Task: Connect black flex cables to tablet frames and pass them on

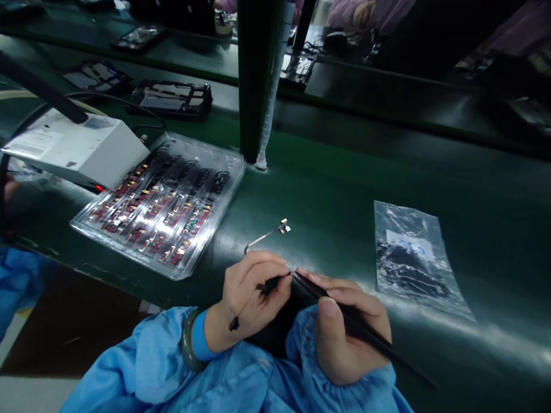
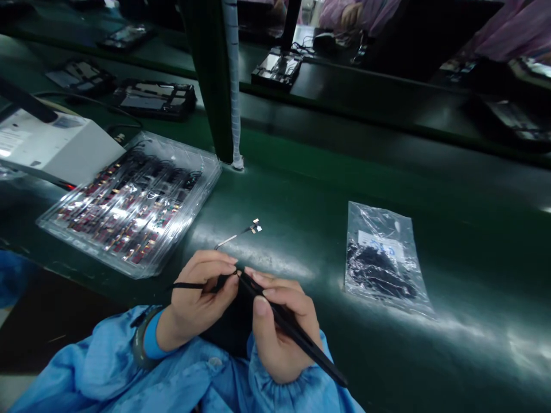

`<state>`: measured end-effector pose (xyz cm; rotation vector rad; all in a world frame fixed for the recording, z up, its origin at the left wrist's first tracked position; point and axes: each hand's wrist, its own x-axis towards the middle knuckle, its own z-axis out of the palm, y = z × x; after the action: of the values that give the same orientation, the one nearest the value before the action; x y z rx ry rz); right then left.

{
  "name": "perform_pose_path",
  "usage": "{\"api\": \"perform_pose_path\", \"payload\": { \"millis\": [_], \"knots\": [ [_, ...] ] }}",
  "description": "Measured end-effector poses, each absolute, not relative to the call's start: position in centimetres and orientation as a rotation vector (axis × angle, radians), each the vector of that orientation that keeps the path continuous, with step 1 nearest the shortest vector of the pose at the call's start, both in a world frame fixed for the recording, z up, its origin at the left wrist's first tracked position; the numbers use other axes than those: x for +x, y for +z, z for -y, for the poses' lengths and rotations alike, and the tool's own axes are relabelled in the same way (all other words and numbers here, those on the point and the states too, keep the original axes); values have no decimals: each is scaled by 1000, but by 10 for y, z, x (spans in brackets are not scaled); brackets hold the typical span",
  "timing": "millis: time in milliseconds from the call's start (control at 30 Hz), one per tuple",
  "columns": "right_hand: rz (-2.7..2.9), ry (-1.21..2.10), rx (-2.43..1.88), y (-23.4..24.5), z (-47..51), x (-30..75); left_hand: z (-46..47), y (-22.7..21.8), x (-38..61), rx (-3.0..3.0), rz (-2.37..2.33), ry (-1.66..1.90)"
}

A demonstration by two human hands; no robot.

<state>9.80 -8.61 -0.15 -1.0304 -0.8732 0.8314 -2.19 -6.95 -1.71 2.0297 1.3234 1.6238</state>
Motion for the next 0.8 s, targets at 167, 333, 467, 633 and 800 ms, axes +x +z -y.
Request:
{"api": "perform_pose_path", "payload": {
  "millis": [167,333,467,633,800],
  "knots": [
    [978,820,-1077,-2,87,100,70,-17,-23,2128,-1349,1589],
    [1210,682,-1047,-5,84,110,70,-23,-23,2170,-1352,1567],
    [1457,576,-1010,-7,82,122,70,-25,-23,2177,-1377,1529],
    [1505,600,-1001,-9,82,126,69,-24,-22,2170,-1380,1525],
    [1506,625,-989,-9,82,124,69,-25,-22,2168,-1371,1521]
  ]
}}
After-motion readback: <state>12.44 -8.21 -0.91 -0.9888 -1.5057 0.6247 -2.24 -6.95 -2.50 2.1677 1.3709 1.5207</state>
